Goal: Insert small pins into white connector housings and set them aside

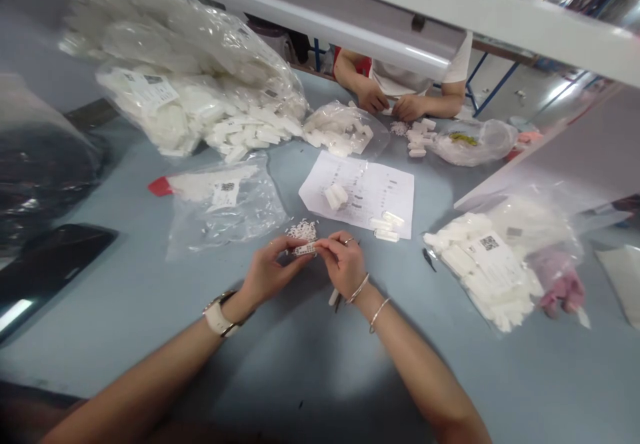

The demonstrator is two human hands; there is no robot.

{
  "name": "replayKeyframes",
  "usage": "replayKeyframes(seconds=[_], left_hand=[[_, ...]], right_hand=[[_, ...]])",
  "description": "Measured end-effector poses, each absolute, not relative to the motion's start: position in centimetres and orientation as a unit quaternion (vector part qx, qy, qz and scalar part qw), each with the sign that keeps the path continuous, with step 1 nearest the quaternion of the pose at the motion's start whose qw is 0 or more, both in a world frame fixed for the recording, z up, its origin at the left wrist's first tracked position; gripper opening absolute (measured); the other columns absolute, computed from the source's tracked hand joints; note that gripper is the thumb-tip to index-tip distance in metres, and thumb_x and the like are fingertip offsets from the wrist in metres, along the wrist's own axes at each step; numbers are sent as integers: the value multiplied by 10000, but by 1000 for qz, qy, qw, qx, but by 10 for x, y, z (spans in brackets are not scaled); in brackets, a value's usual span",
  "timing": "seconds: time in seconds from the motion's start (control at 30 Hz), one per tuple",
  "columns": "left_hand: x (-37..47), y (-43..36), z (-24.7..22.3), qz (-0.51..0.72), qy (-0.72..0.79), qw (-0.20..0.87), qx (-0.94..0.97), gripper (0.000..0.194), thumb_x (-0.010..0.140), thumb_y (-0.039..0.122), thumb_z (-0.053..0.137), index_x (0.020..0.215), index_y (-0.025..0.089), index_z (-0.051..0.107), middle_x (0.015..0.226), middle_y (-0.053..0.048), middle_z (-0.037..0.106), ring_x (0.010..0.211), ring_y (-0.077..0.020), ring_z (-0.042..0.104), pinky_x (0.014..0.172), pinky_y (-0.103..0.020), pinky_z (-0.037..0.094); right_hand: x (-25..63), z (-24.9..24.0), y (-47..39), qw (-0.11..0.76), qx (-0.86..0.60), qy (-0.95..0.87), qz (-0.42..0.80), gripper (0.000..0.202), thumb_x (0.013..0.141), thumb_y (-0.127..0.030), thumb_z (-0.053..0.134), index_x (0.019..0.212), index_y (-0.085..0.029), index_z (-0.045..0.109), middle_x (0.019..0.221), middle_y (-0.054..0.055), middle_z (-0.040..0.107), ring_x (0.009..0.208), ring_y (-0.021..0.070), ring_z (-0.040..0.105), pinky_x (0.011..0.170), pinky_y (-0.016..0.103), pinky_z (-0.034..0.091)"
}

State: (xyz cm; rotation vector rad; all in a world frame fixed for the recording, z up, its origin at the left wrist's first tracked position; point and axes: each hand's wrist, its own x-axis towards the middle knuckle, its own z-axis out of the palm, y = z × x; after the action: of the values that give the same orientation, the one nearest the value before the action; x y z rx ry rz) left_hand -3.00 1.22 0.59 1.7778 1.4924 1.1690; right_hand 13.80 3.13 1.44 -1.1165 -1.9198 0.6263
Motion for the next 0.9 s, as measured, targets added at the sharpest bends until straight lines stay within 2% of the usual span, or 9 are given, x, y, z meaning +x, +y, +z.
replayKeyframes(seconds=[0.3, 0.73, 0.9], left_hand=[[-30, 13, 11, 416, 555, 318, 646, 183, 743, 332, 645, 867, 198, 662, 788, -30, 695, 704, -168, 620, 619, -270, 477], [-33, 14, 9, 401, 545, 345, 650, 169, 724, 307, 660, 857, 203, 673, 815, -43, 716, 753, -192, 654, 657, -293, 511], [-34, 14, 9, 412, 547, 339, 646, 177, 706, 312, 685, 835, 192, 672, 803, -47, 713, 754, -196, 655, 675, -299, 518]], right_hand=[[141, 16, 35, 400, -423, -777, 240, 204, 899, -266, 501, 890, -208, 696, 771, 30, 548, 708, 140, 551, 671, 254, 476], [147, 25, 34, 327, -390, -851, 132, 233, 901, -216, 478, 885, -205, 711, 797, 56, 615, 733, 148, 581, 679, 252, 485], [147, 28, 35, 329, -400, -836, 184, 186, 883, -232, 523, 856, -200, 704, 787, 44, 626, 699, 136, 589, 656, 243, 488]])
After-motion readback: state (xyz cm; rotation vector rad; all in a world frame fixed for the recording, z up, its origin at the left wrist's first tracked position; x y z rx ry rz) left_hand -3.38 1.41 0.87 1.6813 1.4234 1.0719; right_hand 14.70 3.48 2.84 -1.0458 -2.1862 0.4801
